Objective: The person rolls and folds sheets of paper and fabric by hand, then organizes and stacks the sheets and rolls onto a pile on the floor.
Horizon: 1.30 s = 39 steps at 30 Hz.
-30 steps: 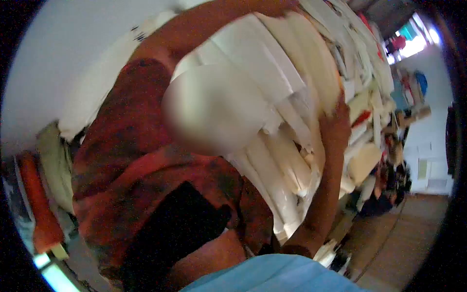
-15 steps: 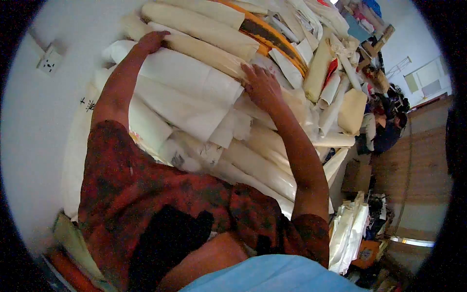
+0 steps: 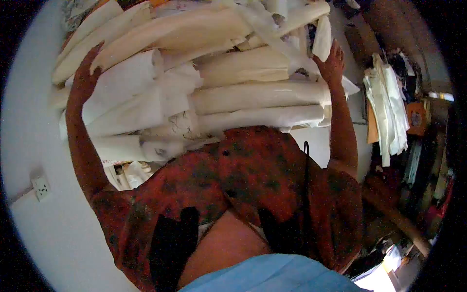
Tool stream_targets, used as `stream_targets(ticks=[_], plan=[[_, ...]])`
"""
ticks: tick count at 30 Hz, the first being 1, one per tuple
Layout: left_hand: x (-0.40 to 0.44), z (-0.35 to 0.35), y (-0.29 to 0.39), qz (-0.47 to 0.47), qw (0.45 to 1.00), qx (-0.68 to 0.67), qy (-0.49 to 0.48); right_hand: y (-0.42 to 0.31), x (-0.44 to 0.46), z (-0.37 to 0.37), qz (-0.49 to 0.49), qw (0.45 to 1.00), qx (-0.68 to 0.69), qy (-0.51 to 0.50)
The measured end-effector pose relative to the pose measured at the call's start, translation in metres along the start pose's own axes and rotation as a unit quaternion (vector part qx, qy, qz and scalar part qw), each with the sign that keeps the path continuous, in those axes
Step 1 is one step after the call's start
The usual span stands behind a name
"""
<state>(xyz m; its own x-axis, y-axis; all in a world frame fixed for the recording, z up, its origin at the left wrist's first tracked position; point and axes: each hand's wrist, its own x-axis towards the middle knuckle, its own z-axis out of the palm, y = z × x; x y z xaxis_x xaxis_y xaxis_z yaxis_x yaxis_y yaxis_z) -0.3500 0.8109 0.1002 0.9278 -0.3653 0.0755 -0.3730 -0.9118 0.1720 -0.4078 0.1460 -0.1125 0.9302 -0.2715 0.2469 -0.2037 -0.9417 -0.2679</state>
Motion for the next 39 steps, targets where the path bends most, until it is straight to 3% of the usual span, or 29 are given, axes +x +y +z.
stream_targets(ticks=[2, 4, 5, 6, 9, 12, 13, 14, 15, 16, 19, 22, 25, 27, 32, 35, 36, 39], plan=[[0.007, 0.017, 0.037, 0.054, 0.998, -0.04, -0.017, 0.045, -0.011, 0.027, 0.077, 0.974, 0.088, -0.192], [0.016, 0.034, 0.071, 0.113, 0.99, -0.075, -0.036, 0.034, -0.029, 0.027, -0.044, 0.971, 0.004, -0.237], [0.02, 0.046, 0.086, 0.147, 0.984, -0.093, -0.045, 0.024, -0.035, 0.022, -0.057, 0.97, -0.016, -0.235], [0.026, 0.052, 0.115, 0.172, 0.98, -0.077, -0.06, 0.015, -0.04, 0.016, -0.071, 0.969, -0.037, -0.232], [0.041, 0.07, 0.177, 0.246, 0.962, -0.064, -0.098, 0.047, -0.039, 0.062, -0.201, 0.975, 0.053, -0.08], [0.051, 0.087, 0.211, 0.274, 0.95, -0.076, -0.126, 0.05, -0.008, 0.053, -0.001, 0.983, 0.142, -0.119], [0.043, 0.099, 0.186, 0.273, 0.947, -0.101, -0.139, 0.029, -0.007, 0.053, -0.092, 0.974, 0.207, 0.009], [0.041, 0.097, 0.189, 0.272, 0.946, -0.092, -0.148, 0.027, -0.004, 0.045, -0.027, 0.953, 0.293, 0.07], [0.044, 0.094, 0.196, 0.274, 0.945, -0.083, -0.156, 0.027, 0.005, 0.023, 0.076, 0.968, 0.227, 0.08], [0.046, 0.093, 0.202, 0.275, 0.945, -0.074, -0.162, 0.02, 0.011, 0.006, 0.024, 0.919, 0.362, 0.156], [0.051, 0.096, 0.213, 0.289, 0.945, -0.124, -0.087, -0.002, 0.031, -0.041, -0.004, 0.802, 0.539, 0.257], [0.067, 0.101, 0.23, 0.286, 0.934, -0.211, 0.039, -0.048, 0.025, -0.1, -0.031, 0.819, 0.547, 0.171], [0.093, 0.117, 0.257, 0.3, 0.896, -0.287, 0.155, -0.112, -0.004, -0.127, -0.05, 0.743, 0.634, 0.208], [0.092, 0.127, 0.286, 0.301, 0.885, -0.317, 0.161, -0.135, -0.021, -0.137, -0.06, 0.716, 0.667, 0.197], [0.077, 0.167, 0.339, 0.324, 0.913, -0.226, 0.103, -0.166, -0.068, -0.165, -0.056, 0.657, 0.736, 0.155], [0.074, 0.168, 0.347, 0.352, 0.832, -0.428, -0.023, -0.181, -0.084, -0.173, -0.036, 0.634, 0.762, 0.123], [0.061, 0.16, 0.351, 0.322, 0.809, -0.492, -0.026, -0.184, -0.089, -0.176, -0.027, 0.627, 0.77, 0.116], [0.041, 0.156, 0.371, 0.316, 0.779, -0.529, 0.115, -0.194, -0.103, -0.179, 0.004, 0.596, 0.798, 0.091]])
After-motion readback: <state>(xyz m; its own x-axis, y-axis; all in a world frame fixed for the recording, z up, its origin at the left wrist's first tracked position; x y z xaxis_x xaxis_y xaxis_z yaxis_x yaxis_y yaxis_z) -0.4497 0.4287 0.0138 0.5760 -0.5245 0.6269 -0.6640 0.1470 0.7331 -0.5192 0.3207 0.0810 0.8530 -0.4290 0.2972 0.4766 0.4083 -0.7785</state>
